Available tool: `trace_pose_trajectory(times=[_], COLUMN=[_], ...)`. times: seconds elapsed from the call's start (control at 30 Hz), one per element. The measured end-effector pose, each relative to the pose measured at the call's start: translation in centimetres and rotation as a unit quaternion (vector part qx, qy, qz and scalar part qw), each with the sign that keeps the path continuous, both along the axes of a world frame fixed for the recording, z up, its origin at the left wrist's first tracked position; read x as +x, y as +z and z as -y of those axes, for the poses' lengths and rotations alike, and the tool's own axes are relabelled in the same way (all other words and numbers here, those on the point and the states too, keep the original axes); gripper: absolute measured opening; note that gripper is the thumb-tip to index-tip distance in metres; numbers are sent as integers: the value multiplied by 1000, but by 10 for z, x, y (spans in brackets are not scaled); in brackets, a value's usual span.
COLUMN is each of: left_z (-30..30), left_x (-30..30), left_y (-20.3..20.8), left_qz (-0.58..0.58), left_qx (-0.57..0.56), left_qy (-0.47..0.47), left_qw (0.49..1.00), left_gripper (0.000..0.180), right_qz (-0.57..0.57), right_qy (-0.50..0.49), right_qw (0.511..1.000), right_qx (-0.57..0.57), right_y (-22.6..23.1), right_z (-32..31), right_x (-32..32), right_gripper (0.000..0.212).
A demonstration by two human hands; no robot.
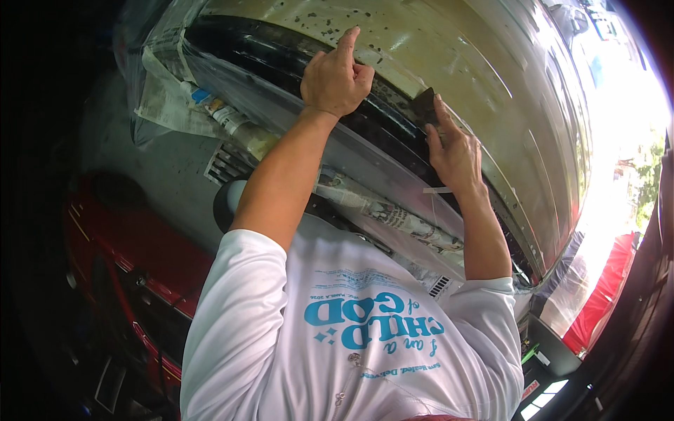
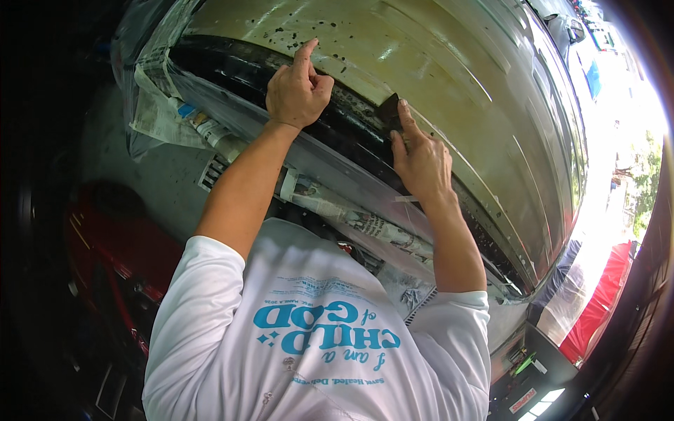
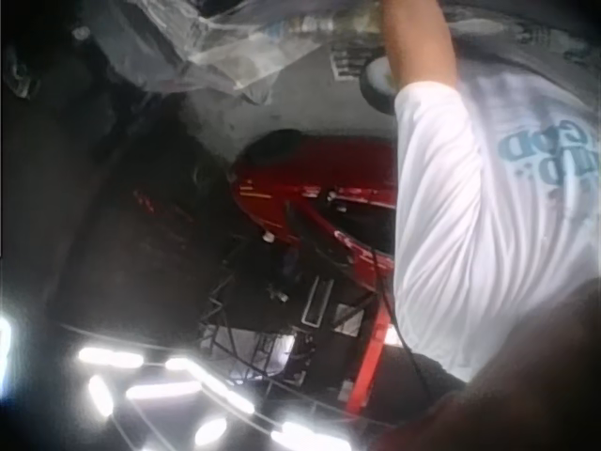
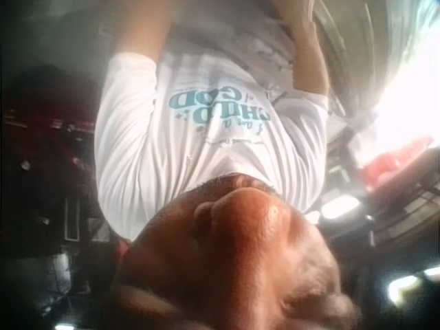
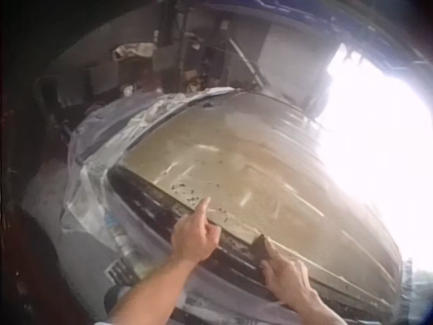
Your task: The person scrapes the surface of a car hood using a metal scraper, removing residue along the edge. They then use a red dustpan to sweep debris from the hood into the pan.
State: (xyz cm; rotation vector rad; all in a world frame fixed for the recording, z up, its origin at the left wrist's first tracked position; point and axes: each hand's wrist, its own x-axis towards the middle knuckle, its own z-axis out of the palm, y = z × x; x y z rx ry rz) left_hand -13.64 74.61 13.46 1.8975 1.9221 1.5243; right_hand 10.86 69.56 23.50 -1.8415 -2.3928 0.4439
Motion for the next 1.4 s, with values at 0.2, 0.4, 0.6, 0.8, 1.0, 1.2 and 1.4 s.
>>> trace_pose_trajectory(times=[0.2,0.4,0.6,0.8,1.0,1.2,1.4], left_z=[0,0,5,4,2,1,2], left_x=[-1,2,-1,-1,1,1,-1], left_y=[0,1,14,14,5,6,8], left_qz=[17,-8,0,-3,11,-2,-6], left_qx=[-17,-19,-91,-101,-77,-78,-78], left_qy=[-20,-11,-26,-18,-18,-9,-13], left_qw=[999,1000,995,995,997,997,997], left_gripper=[62,64,62,63,63,64,64], right_qz=[99,-51,-127,-93,22,-100,-122], right_qy=[-13,22,79,22,96,109,92], right_qw=[995,998,988,995,992,987,987], right_qx=[12,-12,-36,7,74,-58,-43], right_y=[-6,-11,-15,-13,-13,-5,-6], right_z=[6,-12,-26,-12,-12,-39,-34], right_x=[-19,4,21,15,10,21,22], right_gripper=[61,61,62,62,63,61,60])
